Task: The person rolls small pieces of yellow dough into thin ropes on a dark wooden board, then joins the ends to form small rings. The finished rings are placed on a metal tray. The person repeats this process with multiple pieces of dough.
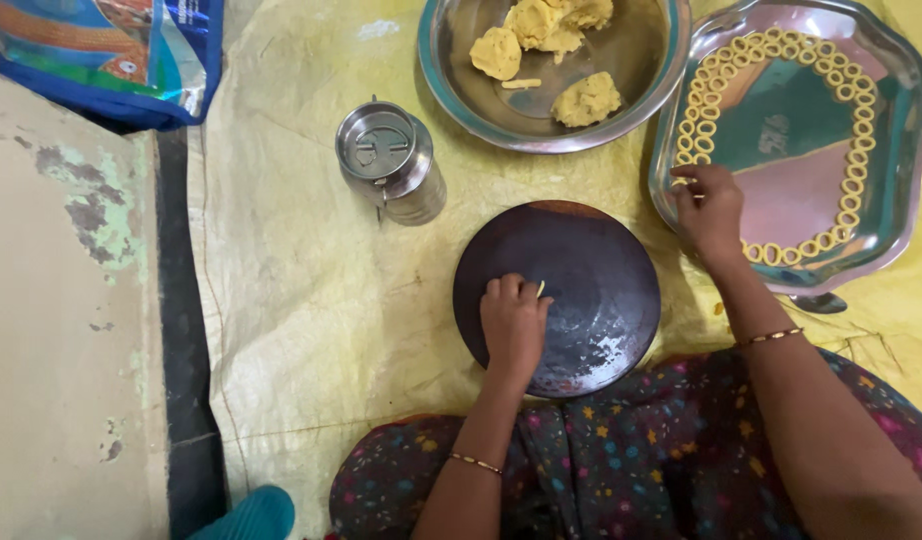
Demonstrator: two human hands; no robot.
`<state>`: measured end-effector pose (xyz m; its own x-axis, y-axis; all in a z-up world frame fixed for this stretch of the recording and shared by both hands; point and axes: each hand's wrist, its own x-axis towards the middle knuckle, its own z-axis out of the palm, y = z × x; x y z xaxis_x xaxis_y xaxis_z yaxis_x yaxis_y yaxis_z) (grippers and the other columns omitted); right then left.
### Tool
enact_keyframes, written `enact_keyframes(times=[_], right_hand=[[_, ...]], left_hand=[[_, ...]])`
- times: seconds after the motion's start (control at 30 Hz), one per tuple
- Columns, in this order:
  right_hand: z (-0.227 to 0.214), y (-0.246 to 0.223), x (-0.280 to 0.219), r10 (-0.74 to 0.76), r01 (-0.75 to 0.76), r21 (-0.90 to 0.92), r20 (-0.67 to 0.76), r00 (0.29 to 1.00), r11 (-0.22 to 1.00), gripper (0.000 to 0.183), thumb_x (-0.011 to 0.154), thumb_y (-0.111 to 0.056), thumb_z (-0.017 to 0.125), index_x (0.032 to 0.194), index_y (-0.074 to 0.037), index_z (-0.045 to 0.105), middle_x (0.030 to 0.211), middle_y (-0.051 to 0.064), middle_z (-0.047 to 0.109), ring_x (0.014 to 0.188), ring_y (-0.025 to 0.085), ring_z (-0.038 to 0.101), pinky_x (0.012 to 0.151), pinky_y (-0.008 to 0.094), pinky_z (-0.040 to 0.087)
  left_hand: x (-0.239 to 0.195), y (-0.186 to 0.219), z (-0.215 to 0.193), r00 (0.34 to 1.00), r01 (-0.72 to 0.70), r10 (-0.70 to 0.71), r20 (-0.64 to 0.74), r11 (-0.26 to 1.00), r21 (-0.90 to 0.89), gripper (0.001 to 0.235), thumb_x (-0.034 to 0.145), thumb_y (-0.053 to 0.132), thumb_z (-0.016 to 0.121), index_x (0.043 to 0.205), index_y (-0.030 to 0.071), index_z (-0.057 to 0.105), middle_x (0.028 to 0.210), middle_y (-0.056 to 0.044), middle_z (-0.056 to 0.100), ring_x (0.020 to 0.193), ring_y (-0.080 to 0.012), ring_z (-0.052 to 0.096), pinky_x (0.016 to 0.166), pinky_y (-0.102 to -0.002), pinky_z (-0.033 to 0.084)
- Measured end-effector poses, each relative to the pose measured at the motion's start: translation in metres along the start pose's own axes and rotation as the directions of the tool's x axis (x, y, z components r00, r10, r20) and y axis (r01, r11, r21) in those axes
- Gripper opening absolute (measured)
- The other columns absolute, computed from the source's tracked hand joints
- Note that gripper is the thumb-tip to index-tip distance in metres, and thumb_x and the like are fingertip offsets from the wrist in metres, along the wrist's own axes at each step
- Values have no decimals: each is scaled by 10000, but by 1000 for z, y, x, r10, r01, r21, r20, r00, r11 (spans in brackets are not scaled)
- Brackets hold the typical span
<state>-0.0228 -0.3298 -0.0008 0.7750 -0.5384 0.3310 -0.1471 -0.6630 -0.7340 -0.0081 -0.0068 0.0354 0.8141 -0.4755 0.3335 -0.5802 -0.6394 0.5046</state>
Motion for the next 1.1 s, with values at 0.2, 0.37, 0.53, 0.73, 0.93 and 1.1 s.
enact_keyframes(times=[0.2, 0.37, 0.53, 0.73, 0.93, 1.1], right_hand=[[5, -56, -29, 85, -123, 172, 212, 974, 977, 204, 982, -42, 679, 1181, -42, 721, 1114, 89, 744, 952, 168, 731, 837, 307, 574], [25, -88, -91, 199, -394, 399, 447, 872, 828, 326, 957, -11, 618, 1282, -3, 620, 1097, 84, 701, 957, 148, 679, 832, 273, 547], [57, -106, -132, 362, -630, 372, 576, 732, 681, 290, 958, -10, 561, 1231, -19, 659, 1060, 72, 727, 912, 145, 688, 780, 280, 552], [74, -108, -146, 337, -727, 463, 669, 662, 507, 172, 986, -45, 609, 1114, 15, 708, 987, 64, 745, 896, 126, 690, 771, 269, 540], [63, -112, -130, 403, -752, 561, 634, 659, 347, 192, 977, -77, 635, 1140, -4, 707, 1000, 62, 748, 883, 130, 691, 787, 268, 551], [55, -114, -118, 388, -721, 630, 612, 690, 289, 208, 962, -64, 661, 1148, 18, 706, 994, 81, 748, 882, 148, 708, 809, 288, 567]], left_hand=[[-4, -10, 18, 949, 310, -307, 71, 870, -382, 111, 876, 126, 778, 930, 31, 757, 893, -111, 727, 807, -255, 702, 731, -375, 538], [0, -37, 39, 794, 487, -439, 420, 45, -872, 220, 969, 88, 688, 1173, 6, 688, 1024, -169, 774, 859, -191, 748, 715, -295, 577], [-1, -50, 44, 716, 492, -399, 573, -293, -820, 309, 963, 105, 681, 1257, 14, 667, 1075, -155, 761, 942, -247, 757, 819, -359, 618], [2, -46, 38, 724, 418, -439, 532, -335, -845, 303, 967, 106, 681, 1240, -21, 650, 1114, -178, 759, 998, -263, 755, 873, -378, 619], [4, -41, 31, 735, 496, -431, 523, -185, -849, 310, 1014, 173, 632, 1277, 17, 681, 1154, -137, 765, 987, -180, 738, 826, -294, 564], [3, -35, 27, 762, 495, -373, 530, -193, -847, 304, 1021, 176, 615, 1277, 27, 684, 1167, -113, 766, 1003, -161, 736, 848, -284, 576]])
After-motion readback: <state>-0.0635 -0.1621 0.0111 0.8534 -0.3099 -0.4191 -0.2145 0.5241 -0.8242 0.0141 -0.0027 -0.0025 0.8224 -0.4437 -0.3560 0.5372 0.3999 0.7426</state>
